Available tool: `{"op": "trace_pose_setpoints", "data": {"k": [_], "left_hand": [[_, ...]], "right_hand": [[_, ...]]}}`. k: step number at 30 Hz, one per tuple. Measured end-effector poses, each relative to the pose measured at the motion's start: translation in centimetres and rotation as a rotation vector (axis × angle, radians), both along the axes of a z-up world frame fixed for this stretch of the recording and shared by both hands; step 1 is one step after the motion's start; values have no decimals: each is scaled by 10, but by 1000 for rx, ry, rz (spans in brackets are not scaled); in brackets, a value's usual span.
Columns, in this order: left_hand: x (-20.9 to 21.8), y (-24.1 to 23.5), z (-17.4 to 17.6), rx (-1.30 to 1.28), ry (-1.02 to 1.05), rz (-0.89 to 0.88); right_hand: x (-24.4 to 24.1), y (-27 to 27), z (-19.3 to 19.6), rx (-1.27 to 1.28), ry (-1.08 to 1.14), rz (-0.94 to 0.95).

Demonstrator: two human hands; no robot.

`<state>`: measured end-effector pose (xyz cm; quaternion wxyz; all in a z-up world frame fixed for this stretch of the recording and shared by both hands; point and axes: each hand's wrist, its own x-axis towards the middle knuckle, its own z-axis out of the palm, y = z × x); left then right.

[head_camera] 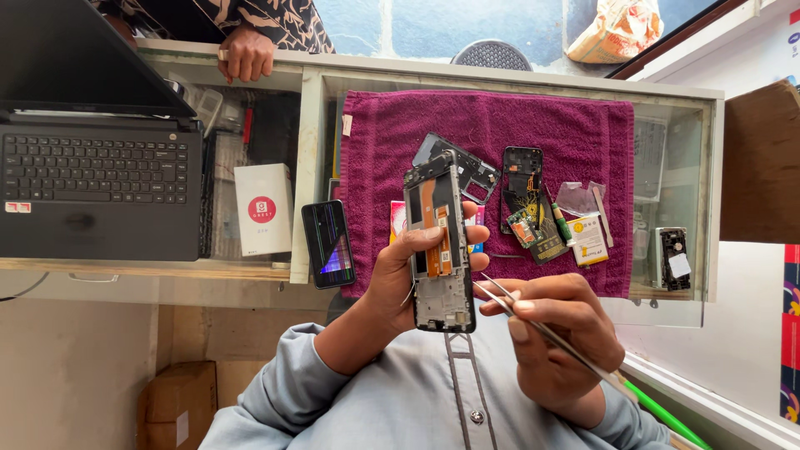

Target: The person uses tweezers to carefully remove internal components from a disassembled smartphone, including the motherboard and ribbon cables. The person places the removed parts on a purple towel on the counter.

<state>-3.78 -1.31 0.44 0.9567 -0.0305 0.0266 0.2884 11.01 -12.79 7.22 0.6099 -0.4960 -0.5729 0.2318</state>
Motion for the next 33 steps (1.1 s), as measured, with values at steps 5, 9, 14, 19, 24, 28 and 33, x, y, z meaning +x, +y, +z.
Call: {"op": "trace_pose_setpoints", "data": {"k": [5,9,14,19,24,28,33], "left_hand": [[-1,1,21,141,206,148],[-4,0,34,221,353,232],[-8,-2,41,314,418,321],[-9,1,40,330,467,335],[-7,2,37,271,464,312],[-5,0,36,277,479,317],[-6,-1,37,290,472,320]], "right_hand": [[-4,7,6,36,-166,-74],[-4,13,7,8,-206,-109],[-1,20,8,-4,-281,-74],[1,25,6,0,-344,-61],[4,29,6,10,-352,-33],[6,28,8,-7,-380,-43],[6,27,9,1,-422,-48]]}}
